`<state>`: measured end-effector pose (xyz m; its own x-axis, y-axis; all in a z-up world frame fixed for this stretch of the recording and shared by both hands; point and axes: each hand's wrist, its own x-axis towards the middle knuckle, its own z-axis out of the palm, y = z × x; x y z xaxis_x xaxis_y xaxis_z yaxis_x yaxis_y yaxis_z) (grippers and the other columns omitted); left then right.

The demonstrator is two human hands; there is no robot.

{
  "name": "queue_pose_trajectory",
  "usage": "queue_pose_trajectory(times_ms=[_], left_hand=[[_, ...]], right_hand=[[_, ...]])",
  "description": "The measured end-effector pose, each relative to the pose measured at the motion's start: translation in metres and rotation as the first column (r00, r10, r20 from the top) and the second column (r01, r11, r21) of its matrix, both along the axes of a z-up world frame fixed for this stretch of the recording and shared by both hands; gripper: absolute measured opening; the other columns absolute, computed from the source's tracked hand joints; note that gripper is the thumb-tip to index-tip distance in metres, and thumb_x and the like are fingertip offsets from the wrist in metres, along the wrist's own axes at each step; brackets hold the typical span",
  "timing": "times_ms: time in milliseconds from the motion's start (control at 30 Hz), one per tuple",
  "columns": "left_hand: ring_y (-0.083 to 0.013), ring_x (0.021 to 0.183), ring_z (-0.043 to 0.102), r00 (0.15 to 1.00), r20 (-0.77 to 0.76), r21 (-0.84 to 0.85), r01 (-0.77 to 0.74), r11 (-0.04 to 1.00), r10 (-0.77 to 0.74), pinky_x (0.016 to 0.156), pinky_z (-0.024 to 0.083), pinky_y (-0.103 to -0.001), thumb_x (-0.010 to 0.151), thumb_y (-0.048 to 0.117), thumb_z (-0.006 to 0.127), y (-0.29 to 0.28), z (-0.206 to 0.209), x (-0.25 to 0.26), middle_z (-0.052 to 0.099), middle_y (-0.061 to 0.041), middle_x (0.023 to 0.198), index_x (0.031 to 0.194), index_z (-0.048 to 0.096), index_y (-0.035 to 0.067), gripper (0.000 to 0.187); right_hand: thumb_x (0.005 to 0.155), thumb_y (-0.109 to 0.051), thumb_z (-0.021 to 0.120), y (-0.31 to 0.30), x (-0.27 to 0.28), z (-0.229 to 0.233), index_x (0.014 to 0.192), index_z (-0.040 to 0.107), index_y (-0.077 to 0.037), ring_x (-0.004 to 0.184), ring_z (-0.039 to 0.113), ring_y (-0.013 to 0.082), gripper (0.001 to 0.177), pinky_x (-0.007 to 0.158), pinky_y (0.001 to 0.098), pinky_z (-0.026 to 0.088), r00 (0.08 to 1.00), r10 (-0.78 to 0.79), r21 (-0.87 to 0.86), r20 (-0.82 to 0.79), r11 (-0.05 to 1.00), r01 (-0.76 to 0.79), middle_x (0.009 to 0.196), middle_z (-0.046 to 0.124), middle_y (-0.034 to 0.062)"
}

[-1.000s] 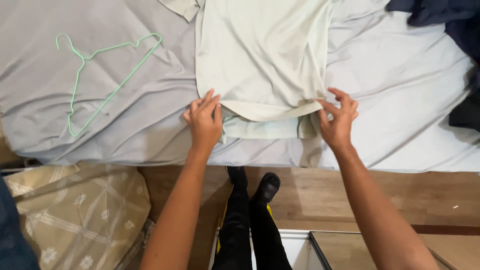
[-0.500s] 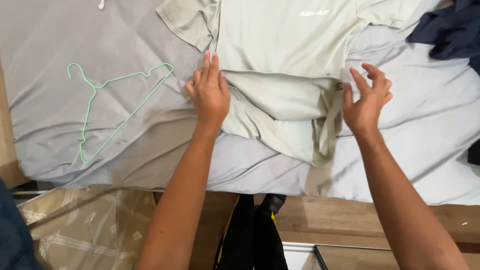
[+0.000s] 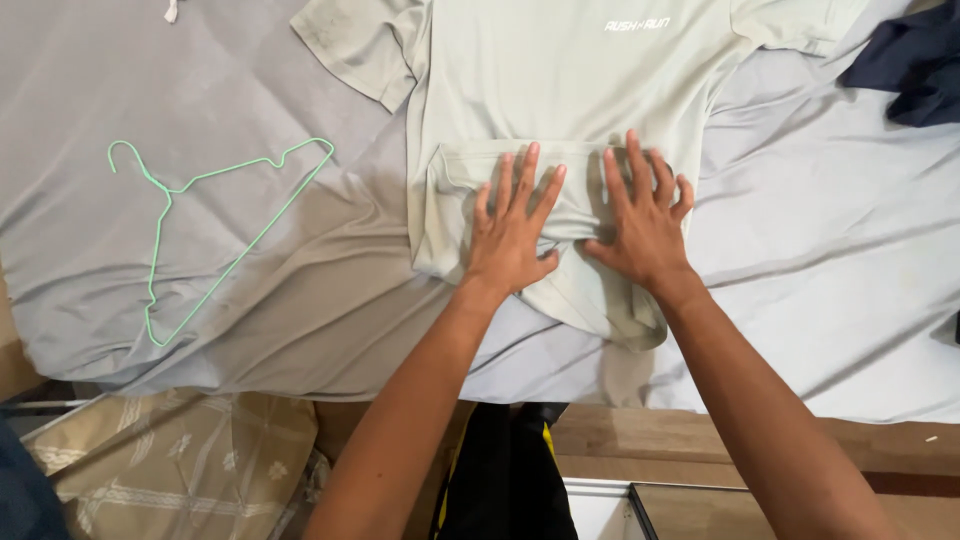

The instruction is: Hanging a t-shirt on a plastic clothes hanger on top of a bed.

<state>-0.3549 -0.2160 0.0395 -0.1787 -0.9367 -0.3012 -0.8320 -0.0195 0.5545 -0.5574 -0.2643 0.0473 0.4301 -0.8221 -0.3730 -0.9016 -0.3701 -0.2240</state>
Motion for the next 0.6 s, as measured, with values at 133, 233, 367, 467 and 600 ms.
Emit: queue_pose_trajectory(times_ms=[133,233,367,467,600], left_hand=[[-0.0382,0.157,0.012,0.998,0.050,-0.070,-0.037,0.997,0.041,0.118,0.024,-0.062,0.070,0.029,0.085,-0.009,-0.026,-0.018,0.004,-0.011,0.171,0.162,0.018,0.025,0.114],[-0.0376,0.157,0.016,0.985,0.143,-0.092,-0.083,0.992,0.095,0.117,0.026,-0.061,0.075,0.024,0.082,-0.020,-0.034,-0.011,0.005,-0.011,0.172,0.164,0.020,0.022,0.109],[-0.0358,0.153,0.025,0.976,0.126,-0.120,-0.161,0.980,0.175,0.111,0.030,-0.059,0.073,0.021,0.084,-0.045,-0.029,0.015,0.011,-0.014,0.169,0.158,0.032,0.015,0.100],[-0.0334,0.152,0.033,0.968,0.101,-0.245,-0.202,0.948,0.232,0.110,0.034,-0.055,0.072,0.015,0.085,-0.060,-0.032,0.037,0.017,-0.012,0.169,0.154,0.041,0.013,0.094],[-0.0277,0.157,0.040,0.932,0.131,-0.435,-0.254,0.864,0.339,0.112,0.036,-0.045,0.081,0.005,0.082,-0.077,-0.047,0.048,0.022,-0.007,0.176,0.155,0.047,0.016,0.082]], right_hand=[[0.061,-0.034,0.090,-0.015,-0.007,-0.014,0.161,0.034,-0.013,0.152,0.018,0.0400,0.116,0.114,0.0669,0.011,0.999,-0.047,-0.081,0.015,0.996,0.049,0.172,0.017,0.0135],[0.071,-0.023,0.086,-0.025,-0.010,-0.017,0.136,0.057,-0.015,0.150,0.025,0.0369,0.072,0.113,0.0649,0.013,0.997,-0.039,-0.190,0.063,0.981,0.050,0.166,0.032,0.0085],[0.080,-0.009,0.080,-0.045,-0.012,-0.011,0.111,0.072,-0.016,0.144,0.035,0.0339,0.033,0.111,0.0600,0.018,0.985,-0.061,-0.323,0.162,0.940,0.111,0.155,0.048,0.0055],[0.083,-0.004,0.077,-0.060,-0.008,-0.004,0.116,0.071,-0.014,0.141,0.038,0.0332,0.034,0.111,0.0573,0.020,0.969,-0.089,-0.372,0.233,0.912,0.173,0.154,0.051,0.0064],[0.086,0.001,0.072,-0.071,-0.004,-0.013,0.131,0.067,-0.014,0.145,0.041,0.0301,0.047,0.117,0.0498,0.025,0.956,-0.135,-0.432,0.261,0.870,0.240,0.159,0.049,0.0055]])
